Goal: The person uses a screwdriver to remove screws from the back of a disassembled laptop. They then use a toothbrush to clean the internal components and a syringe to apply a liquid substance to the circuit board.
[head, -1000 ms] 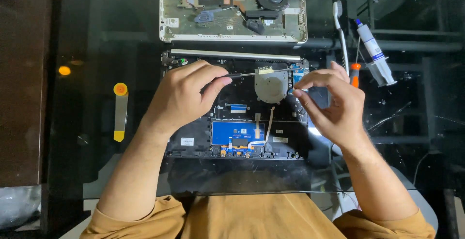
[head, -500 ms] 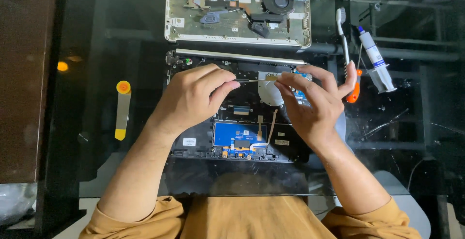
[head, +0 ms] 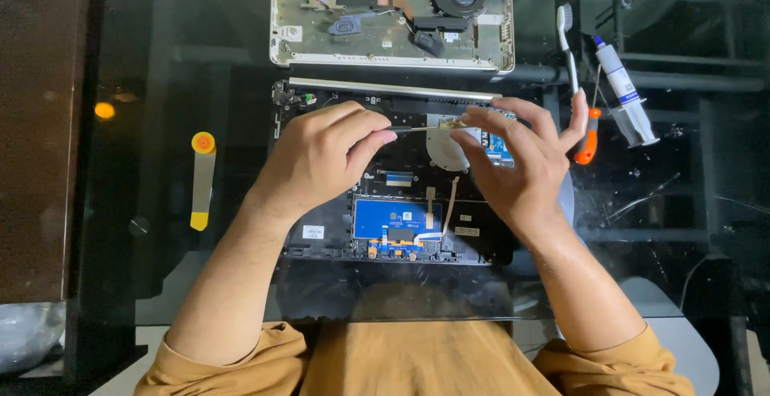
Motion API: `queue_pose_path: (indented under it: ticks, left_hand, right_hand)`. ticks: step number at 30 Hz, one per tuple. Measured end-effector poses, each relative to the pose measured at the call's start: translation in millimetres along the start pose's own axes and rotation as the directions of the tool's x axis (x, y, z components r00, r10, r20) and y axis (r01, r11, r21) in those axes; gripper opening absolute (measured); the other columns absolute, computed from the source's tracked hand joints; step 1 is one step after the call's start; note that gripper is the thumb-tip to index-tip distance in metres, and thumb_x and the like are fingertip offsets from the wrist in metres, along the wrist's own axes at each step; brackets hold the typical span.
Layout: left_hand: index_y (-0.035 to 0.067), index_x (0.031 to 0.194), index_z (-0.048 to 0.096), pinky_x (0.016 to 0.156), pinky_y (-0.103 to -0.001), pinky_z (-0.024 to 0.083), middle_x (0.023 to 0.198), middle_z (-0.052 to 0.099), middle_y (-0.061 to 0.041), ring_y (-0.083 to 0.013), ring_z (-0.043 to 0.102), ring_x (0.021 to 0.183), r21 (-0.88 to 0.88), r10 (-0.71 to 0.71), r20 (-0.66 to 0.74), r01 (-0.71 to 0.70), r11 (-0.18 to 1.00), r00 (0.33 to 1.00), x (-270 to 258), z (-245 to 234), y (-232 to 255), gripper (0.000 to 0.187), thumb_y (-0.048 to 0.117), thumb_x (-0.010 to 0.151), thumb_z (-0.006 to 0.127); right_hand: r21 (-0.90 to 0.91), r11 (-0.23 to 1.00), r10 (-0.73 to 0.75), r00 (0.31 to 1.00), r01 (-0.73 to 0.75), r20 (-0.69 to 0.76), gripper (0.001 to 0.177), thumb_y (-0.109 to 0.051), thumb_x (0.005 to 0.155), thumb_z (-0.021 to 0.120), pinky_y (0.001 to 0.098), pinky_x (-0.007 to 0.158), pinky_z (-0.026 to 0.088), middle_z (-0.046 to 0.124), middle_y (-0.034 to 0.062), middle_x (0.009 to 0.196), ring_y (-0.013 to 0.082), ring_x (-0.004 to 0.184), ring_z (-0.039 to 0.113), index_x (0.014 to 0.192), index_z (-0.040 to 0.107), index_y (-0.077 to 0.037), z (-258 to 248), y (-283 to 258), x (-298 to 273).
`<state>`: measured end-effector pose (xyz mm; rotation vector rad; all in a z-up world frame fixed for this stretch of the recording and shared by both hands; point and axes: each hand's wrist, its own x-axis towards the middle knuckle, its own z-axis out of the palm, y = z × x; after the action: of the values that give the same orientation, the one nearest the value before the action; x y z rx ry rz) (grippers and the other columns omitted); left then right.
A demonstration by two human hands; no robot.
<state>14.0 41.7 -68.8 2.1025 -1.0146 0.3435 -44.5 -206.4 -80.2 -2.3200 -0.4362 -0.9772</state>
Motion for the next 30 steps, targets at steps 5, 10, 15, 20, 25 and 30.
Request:
queue_pose_path:
  ticks: [5,10,15,20,25,30]
  left_hand:
    - [0.012,0.101,0.077,0.065,-0.030,0.059,0.085,0.072,-0.006,-0.0248,0.073,0.079,0.183,-0.014,0.014,0.012,0.983,1.000,-3.0,-13.7,-14.1,0.007,0.018,0.103,0.072]
    - [0.016,0.104,0.080,0.068,-0.026,0.058,0.087,0.071,-0.004,-0.0201,0.072,0.081,0.392,0.084,0.053,-0.098,0.915,0.995,9.5,-16.7,-19.9,0.009,0.024,0.103,0.075]
    - [0.015,0.100,0.079,0.068,-0.031,0.058,0.097,0.073,-0.001,-0.0183,0.064,0.088,0.590,0.194,0.212,-0.284,0.755,0.958,45.3,-13.6,4.7,0.012,0.024,0.098,0.086]
    - [0.018,0.091,0.076,0.061,-0.031,0.056,0.091,0.066,0.002,-0.0179,0.059,0.088,0.630,0.284,0.287,-0.404,0.663,0.915,81.5,4.6,13.4,0.012,0.022,0.099,0.084]
    - [0.019,0.077,0.070,0.062,-0.031,0.050,0.082,0.062,0.003,-0.0184,0.057,0.086,0.634,0.377,0.325,-0.496,0.593,0.867,102.8,27.1,12.5,0.024,0.008,0.097,0.075]
    - [0.020,0.082,0.074,0.075,-0.039,0.060,0.087,0.067,0.004,-0.0196,0.060,0.092,0.652,0.345,0.385,-0.517,0.555,0.856,109.2,30.9,12.4,0.014,0.010,0.091,0.078]
  right_hand:
    - [-0.025,0.999,0.051,0.993,-0.049,0.103,0.041,0.001,0.091,0.089,0.0488,0.095,0.049,0.073,0.0132,0.114,0.0351,0.099,0.067,0.128,0.070,-0.001,-31.7,58.3,2.4]
    - [-0.078,0.967,0.251,0.873,-0.241,0.418,0.039,-0.008,0.089,0.084,0.0528,0.082,0.053,0.073,0.0185,0.107,0.0412,0.092,0.068,0.125,0.072,-0.001,-44.5,62.8,6.6]
    - [-0.014,0.991,0.112,0.773,-0.132,0.624,0.067,-0.040,0.093,0.074,0.0500,0.102,0.047,0.056,0.0204,0.136,0.0381,0.122,0.058,0.141,0.055,0.002,-34.1,99.0,-5.3]
    - [-0.120,0.982,0.188,0.672,-0.147,0.716,0.078,-0.057,0.091,0.065,0.0538,0.098,0.044,0.058,0.0166,0.143,0.0351,0.125,0.055,0.148,0.052,-0.005,-36.8,109.6,-3.2]
    - [-0.114,0.985,0.169,0.637,-0.126,0.752,0.081,-0.056,0.090,0.066,0.0533,0.100,0.042,0.056,0.0162,0.147,0.0331,0.128,0.053,0.152,0.048,-0.007,-38.4,115.8,-2.7]
    - [-0.061,0.988,0.139,0.652,-0.140,0.745,0.085,-0.057,0.087,0.069,0.0532,0.101,0.040,0.056,0.0160,0.148,0.0340,0.126,0.052,0.153,0.047,-0.009,-37.6,120.5,-5.3]
